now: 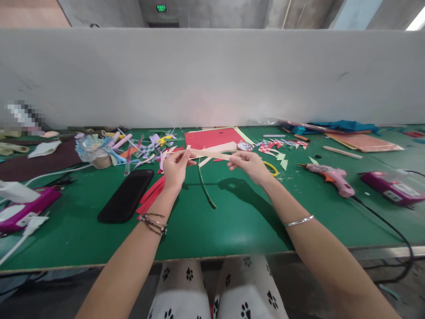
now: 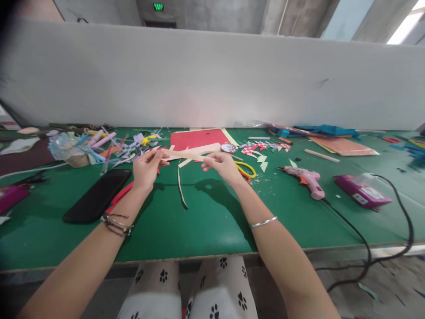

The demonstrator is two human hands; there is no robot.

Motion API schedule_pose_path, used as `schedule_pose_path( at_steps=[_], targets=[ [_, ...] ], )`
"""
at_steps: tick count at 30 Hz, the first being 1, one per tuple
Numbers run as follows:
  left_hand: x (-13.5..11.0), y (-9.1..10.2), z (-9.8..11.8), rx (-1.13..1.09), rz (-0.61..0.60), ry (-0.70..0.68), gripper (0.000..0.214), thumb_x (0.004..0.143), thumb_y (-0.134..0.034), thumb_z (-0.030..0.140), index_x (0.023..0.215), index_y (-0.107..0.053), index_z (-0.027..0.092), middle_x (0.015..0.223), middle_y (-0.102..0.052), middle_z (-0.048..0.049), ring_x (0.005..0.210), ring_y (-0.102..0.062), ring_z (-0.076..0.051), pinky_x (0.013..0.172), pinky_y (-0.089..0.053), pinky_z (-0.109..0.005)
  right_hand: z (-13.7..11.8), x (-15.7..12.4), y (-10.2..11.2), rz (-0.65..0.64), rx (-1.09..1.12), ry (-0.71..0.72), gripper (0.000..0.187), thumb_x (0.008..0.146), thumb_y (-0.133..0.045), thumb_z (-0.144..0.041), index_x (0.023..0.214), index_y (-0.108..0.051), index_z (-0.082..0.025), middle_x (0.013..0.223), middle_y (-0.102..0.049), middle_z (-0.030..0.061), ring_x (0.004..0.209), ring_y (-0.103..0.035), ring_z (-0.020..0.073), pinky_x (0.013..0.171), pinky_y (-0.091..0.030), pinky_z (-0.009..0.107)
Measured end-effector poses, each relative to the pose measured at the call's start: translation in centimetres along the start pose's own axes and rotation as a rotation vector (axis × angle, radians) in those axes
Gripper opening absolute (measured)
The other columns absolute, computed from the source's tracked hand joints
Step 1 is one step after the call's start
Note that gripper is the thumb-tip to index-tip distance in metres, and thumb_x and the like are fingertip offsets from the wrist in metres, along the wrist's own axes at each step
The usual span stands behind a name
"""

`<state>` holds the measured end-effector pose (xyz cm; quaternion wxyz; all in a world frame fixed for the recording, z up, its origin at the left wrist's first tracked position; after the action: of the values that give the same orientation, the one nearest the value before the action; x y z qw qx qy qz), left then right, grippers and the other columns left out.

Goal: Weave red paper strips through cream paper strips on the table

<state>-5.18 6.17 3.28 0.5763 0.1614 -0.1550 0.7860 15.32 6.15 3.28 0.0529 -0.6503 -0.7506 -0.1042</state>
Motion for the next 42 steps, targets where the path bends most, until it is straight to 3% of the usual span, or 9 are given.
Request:
schedule_pose_path(
  at_steps=[10,22,25,28,30,32,34,37,42],
  targets=[
    [0.1,0.2,-0.3,-0.034,0.056,0.013,0.022,0.065,-0.057,0.037,0.062,-0.059,0.015,0.057,-0.063,0.0020,0.041,-0.056,-0.008,0.046,-0.045,-0.017,0.8,0.3,0.5,0.147,0.217,-0.127,0.011,0.073,-0.058,-0.025,0.067,-0.056,-0.015,0.063,-0.066,0.0016,0.057,-0.061,0.0077,0.066,-0.049,0.020],
    [-0.6,-0.5,-0.4,0.041,0.044,-0.001,0.019,0.068,-0.053,0.033,0.063,-0.059,0.015,0.059,-0.062,0.0007,0.039,-0.051,-0.006,0.044,-0.042,-0.018,-0.1,0.5,1.4,0.255,-0.119,0.099,0.028,0.067,-0.057,-0.042,0.059,-0.051,-0.015,0.050,-0.060,0.0002,0.040,-0.055,0.0094,0.045,-0.043,0.021],
    [-0.3,-0.2,-0.6,0.118,0.027,-0.022,0.021,0.070,-0.050,0.033,0.068,-0.059,0.015,0.063,-0.063,-0.0019,0.052,-0.057,-0.011,0.052,-0.045,-0.022,-0.1,0.5,1.5,0.222,-0.131,0.128,0.028,0.067,-0.056,-0.042,0.058,-0.051,-0.016,0.049,-0.059,-0.0007,0.041,-0.056,0.0098,0.046,-0.043,0.020],
    [-0.4,0.1,0.5,0.342,0.028,-0.234,0.025,0.076,-0.043,0.033,0.080,-0.059,0.014,0.078,-0.064,-0.0061,0.077,-0.058,-0.017,0.072,-0.044,-0.030,-0.5,0.3,1.2,0.137,-0.176,0.163,0.026,0.068,-0.055,-0.039,0.058,-0.051,-0.015,0.049,-0.059,-0.0012,0.041,-0.056,0.0096,0.046,-0.042,0.020],
    [-1.0,-0.5,1.8,0.525,-0.063,-0.455,0.029,0.080,-0.036,0.033,0.086,-0.058,0.015,0.087,-0.063,-0.0073,0.088,-0.054,-0.018,0.082,-0.038,-0.034,-1.0,0.0,0.5,0.048,-0.239,0.200,0.025,0.070,-0.054,-0.037,0.058,-0.052,-0.015,0.050,-0.059,-0.0013,0.041,-0.056,0.0094,0.046,-0.042,0.020],
    [-2.0,-1.7,2.8,0.636,-0.273,-0.629,0.032,0.083,-0.032,0.033,0.091,-0.057,0.015,0.091,-0.062,-0.0075,0.091,-0.052,-0.019,0.084,-0.036,-0.034,-1.5,-0.5,-0.5,-0.059,-0.293,0.230,0.024,0.072,-0.052,-0.035,0.058,-0.053,-0.016,0.051,-0.059,-0.0017,0.042,-0.056,0.0094,0.047,-0.042,0.020],
    [-3.0,-3.0,3.1,0.681,-0.504,-0.685,0.034,0.084,-0.030,0.035,0.092,-0.056,0.015,0.090,-0.062,-0.0074,0.088,-0.053,-0.019,0.079,-0.037,-0.032,-1.9,-0.9,-1.4,-0.167,-0.327,0.239,0.023,0.074,-0.050,-0.033,0.060,-0.054,-0.016,0.051,-0.058,-0.0021,0.043,-0.057,0.0096,0.048,-0.043,0.021],
    [-4.0,-4.2,2.7,0.712,-0.727,-0.564,0.034,0.085,-0.028,0.035,0.082,-0.056,0.015,0.069,-0.060,-0.0030,0.067,-0.054,-0.016,0.066,-0.038,-0.028,-2.0,-1.3,-2.2,-0.248,-0.372,0.237,0.021,0.076,-0.047,-0.029,0.061,-0.054,-0.016,0.050,-0.057,-0.0024,0.043,-0.056,0.0092,0.050,-0.043,0.021],
    [-4.3,-4.3,1.2,0.470,-0.834,-0.147,0.029,0.085,-0.028,0.032,0.069,-0.048,0.017,0.044,-0.037,0.0072,0.038,-0.037,-0.007,0.045,-0.030,-0.020,-1.8,-1.2,-2.2,-0.148,-0.358,0.232,0.021,0.076,-0.047,-0.030,0.061,-0.049,-0.016,0.049,-0.052,-0.0039,0.041,-0.049,0.0073,0.044,-0.038,0.020]
  ],
)
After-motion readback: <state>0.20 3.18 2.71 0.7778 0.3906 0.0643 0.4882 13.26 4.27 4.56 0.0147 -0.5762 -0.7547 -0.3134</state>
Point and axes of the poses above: each hand's wrist, its own x-axis towards the middle knuckle, its own y-axis out of the back of the hand, z = x × y, the point moved 4 cm from there along x, towards the middle knuckle
